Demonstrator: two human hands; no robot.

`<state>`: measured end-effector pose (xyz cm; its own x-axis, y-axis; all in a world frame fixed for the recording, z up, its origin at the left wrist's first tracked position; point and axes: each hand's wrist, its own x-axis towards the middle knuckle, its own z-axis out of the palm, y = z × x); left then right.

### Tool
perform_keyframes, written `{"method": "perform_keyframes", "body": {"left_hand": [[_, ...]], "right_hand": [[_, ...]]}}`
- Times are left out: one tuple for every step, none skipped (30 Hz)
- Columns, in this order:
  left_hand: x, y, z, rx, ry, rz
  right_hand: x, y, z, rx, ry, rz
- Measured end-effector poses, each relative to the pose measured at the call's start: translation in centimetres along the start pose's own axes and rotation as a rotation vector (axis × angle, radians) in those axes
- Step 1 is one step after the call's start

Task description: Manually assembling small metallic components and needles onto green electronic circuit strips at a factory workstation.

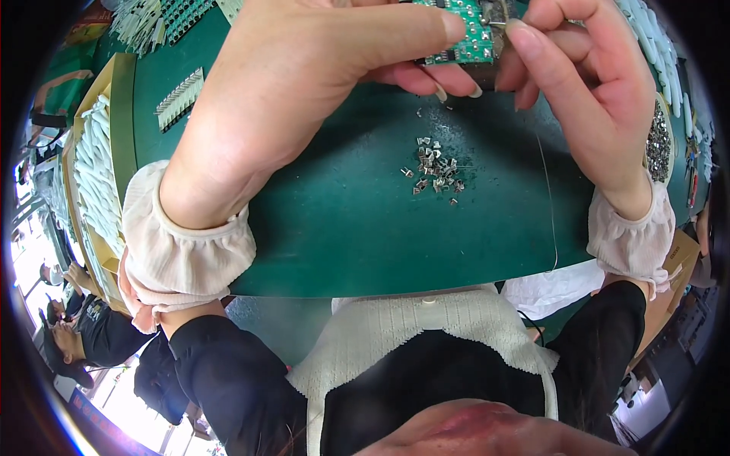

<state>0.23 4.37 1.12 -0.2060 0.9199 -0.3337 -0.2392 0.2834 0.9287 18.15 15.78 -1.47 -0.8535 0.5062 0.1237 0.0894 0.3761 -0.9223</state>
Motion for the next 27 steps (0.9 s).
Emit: {"method": "perform_keyframes", "body": {"left_hand": [[0.0, 0.0, 0.0, 0.044, 0.017, -0.007], [0.0, 0.0, 0.0, 0.045, 0.016, -0.007], [0.0, -0.1, 0.0, 0.016, -0.004, -0.017], [0.1, -0.1, 0.0, -0.013, -0.023, -0.026], [0.1, -0.1, 0.1, -0.012, -0.024, -0.026], [0.1, -0.2, 0.1, -0.018, -0.023, -0.083], [0.2, -0.3, 0.1, -0.024, -0.023, -0.14], [0.4, -0.4, 0.1, -0.024, -0.026, -0.142], [0.7, -0.7, 0.0, -0.02, -0.038, -0.151], [0.6, -0.7, -0.1, -0.015, -0.045, -0.157], [1.8, -2.1, -1.2, -0.015, -0.04, -0.157], [3.6, -4.6, -3.5, -0.089, -0.391, 0.29], [4.7, -5.9, -4.6, -0.156, -0.75, 0.742], [5.1, -5.8, -4.4, -0.164, -0.763, 0.741], [5.0, -5.5, -4.0, -0.171, -0.756, 0.731], [4.9, -5.0, -3.5, -0.177, -0.747, 0.722], [3.9, -4.4, -3.1, -0.177, -0.746, 0.721], [1.9, -1.9, -1.1, -0.103, -0.381, 0.305], [0.8, -0.6, -0.1, -0.024, -0.009, -0.105], [0.7, -0.6, -0.2, -0.023, -0.007, -0.103], [0.7, -0.6, -0.3, -0.028, -0.019, -0.1], [0.6, -0.7, -0.4, -0.034, -0.031, -0.096], [0.5, -0.6, -0.4, -0.034, -0.029, -0.096], [0.4, -0.5, -0.4, -0.03, -0.025, -0.088], [0.3, -0.5, -0.4, -0.025, -0.022, -0.082], [0.3, -0.4, -0.5, -0.025, -0.018, -0.083], [0.4, -0.3, -0.6, -0.025, -0.03, -0.081]], "right_hand": [[0.0, 0.0, -0.1, -0.003, 0.001, 0.01], [-0.1, 0.0, 0.0, -0.003, 0.003, 0.01], [-0.2, 0.0, 0.0, 0.009, 0.031, 0.018], [-0.2, 0.0, 0.0, 0.021, 0.06, 0.026], [-0.2, 0.2, -0.4, 0.021, 0.061, 0.027], [-0.2, 0.6, -1.1, 0.002, 0.024, 0.033], [-0.2, 0.8, -1.6, -0.019, -0.013, 0.04], [-0.3, 0.7, -2.0, -0.019, -0.011, 0.043], [-0.3, 0.3, -2.3, 0.017, -0.074, 0.092], [-0.4, -0.2, -2.4, 0.054, -0.141, 0.136], [-0.6, -0.3, -2.2, 0.057, -0.145, 0.133], [-0.7, -0.4, -1.7, -0.162, -0.259, 0.121], [-0.8, -0.3, -1.3, -0.387, -0.359, 0.112], [-1.1, -0.1, -1.2, -0.443, -0.381, 0.037], [-1.3, 0.3, -0.9, -0.443, -0.38, 0.04], [-1.4, 0.7, -0.7, -0.447, -0.367, -0.038], [-1.4, 0.9, -0.6, -0.451, -0.355, -0.118], [-1.4, 0.9, -0.7, -0.45, -0.353, -0.112], [-1.5, 0.8, -0.7, -0.449, -0.366, -0.094], [-1.6, 0.6, -0.7, -0.45, -0.378, -0.079], [-1.7, 0.7, -0.6, -0.45, -0.379, -0.081], [-1.9, 0.9, -0.3, -0.426, -0.407, -0.113], [-2.1, 1.1, -0.1, -0.401, -0.434, -0.144], [-2.1, 1.1, 0.2, -0.399, -0.437, -0.147], [-2.2, 1.1, 0.5, -0.415, -0.44, -0.142], [-2.2, 1.1, 0.8, -0.431, -0.443, -0.136], [-2.0, 1.1, 0.7, -0.432, -0.446, -0.135]]}}
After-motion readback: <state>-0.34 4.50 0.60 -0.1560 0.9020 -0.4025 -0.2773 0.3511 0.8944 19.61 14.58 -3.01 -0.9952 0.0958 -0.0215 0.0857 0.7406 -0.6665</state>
